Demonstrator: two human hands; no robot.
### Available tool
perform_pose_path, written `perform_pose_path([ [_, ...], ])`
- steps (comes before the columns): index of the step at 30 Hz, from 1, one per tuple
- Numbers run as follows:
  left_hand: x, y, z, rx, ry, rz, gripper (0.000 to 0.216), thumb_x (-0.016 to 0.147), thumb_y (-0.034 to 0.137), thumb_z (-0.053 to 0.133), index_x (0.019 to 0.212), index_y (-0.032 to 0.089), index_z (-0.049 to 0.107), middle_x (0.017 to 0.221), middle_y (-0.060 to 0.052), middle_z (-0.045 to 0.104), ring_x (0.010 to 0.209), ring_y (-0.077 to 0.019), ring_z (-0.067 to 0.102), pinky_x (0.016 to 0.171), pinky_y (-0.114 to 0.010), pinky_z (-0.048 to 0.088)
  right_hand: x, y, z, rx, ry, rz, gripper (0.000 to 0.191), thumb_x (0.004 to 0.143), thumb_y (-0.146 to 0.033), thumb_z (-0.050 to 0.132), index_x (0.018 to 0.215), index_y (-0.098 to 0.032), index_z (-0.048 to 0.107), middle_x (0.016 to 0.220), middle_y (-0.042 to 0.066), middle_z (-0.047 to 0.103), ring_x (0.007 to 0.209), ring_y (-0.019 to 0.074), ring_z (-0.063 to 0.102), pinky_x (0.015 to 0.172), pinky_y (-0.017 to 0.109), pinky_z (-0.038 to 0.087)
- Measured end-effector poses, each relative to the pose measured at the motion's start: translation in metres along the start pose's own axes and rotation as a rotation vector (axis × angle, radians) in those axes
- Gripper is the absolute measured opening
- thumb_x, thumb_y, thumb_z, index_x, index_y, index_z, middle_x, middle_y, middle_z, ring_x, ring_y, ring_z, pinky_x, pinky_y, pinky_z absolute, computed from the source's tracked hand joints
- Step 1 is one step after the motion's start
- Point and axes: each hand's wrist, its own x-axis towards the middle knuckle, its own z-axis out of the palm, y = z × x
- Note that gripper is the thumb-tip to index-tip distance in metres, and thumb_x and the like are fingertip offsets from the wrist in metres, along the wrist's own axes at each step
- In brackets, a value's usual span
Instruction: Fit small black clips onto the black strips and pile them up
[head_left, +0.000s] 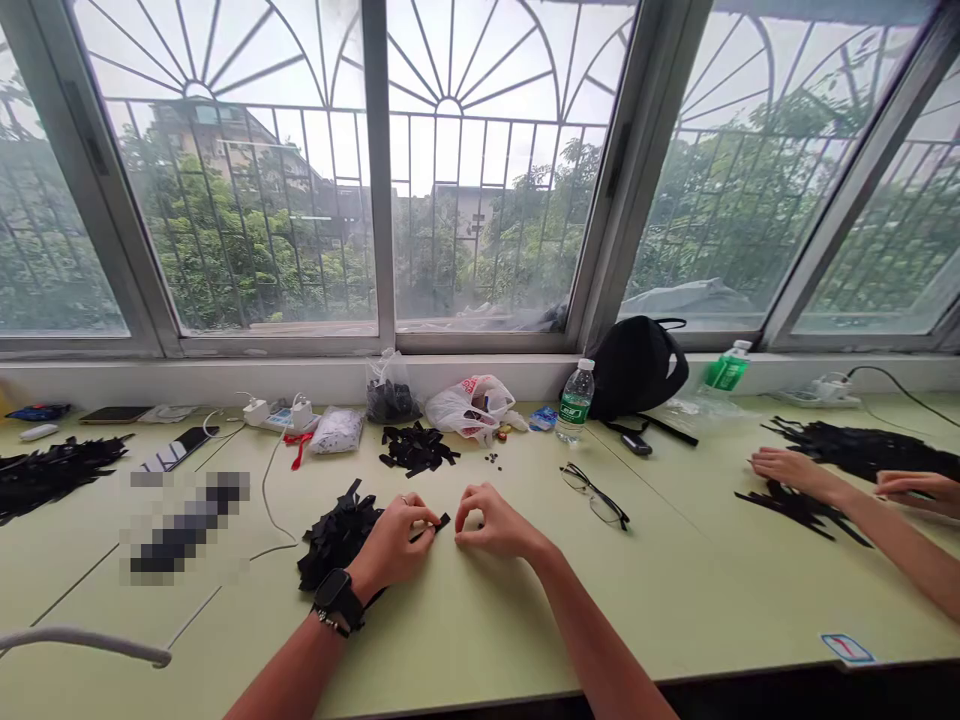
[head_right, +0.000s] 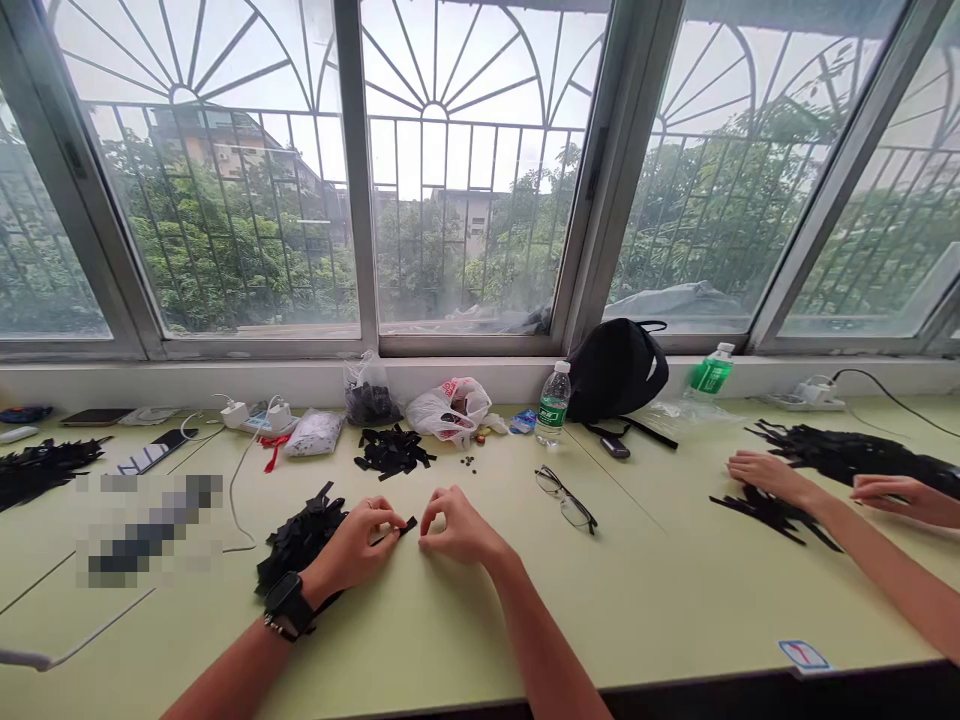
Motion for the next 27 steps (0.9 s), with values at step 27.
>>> perform_pose_path([
  [27, -0.003, 0.001, -0.004, 0.171, -0.008, 0.126, 0.026, 0.089, 0.031, 0.072, 0.115, 0.032, 0.076, 0.129, 0.0, 0.072, 0.127, -0.0308, 0.056, 0.113, -0.049, 0.044, -0.001, -0.006, 0.014, -0.113, 0.106, -0.077, 0.006, 0.092, -0.024, 0.062, 0.087, -0.022, 0.062, 0.097, 0.005, 0.063, 0.099, 0.023, 0.056, 0.089, 0.036, 0.045],
])
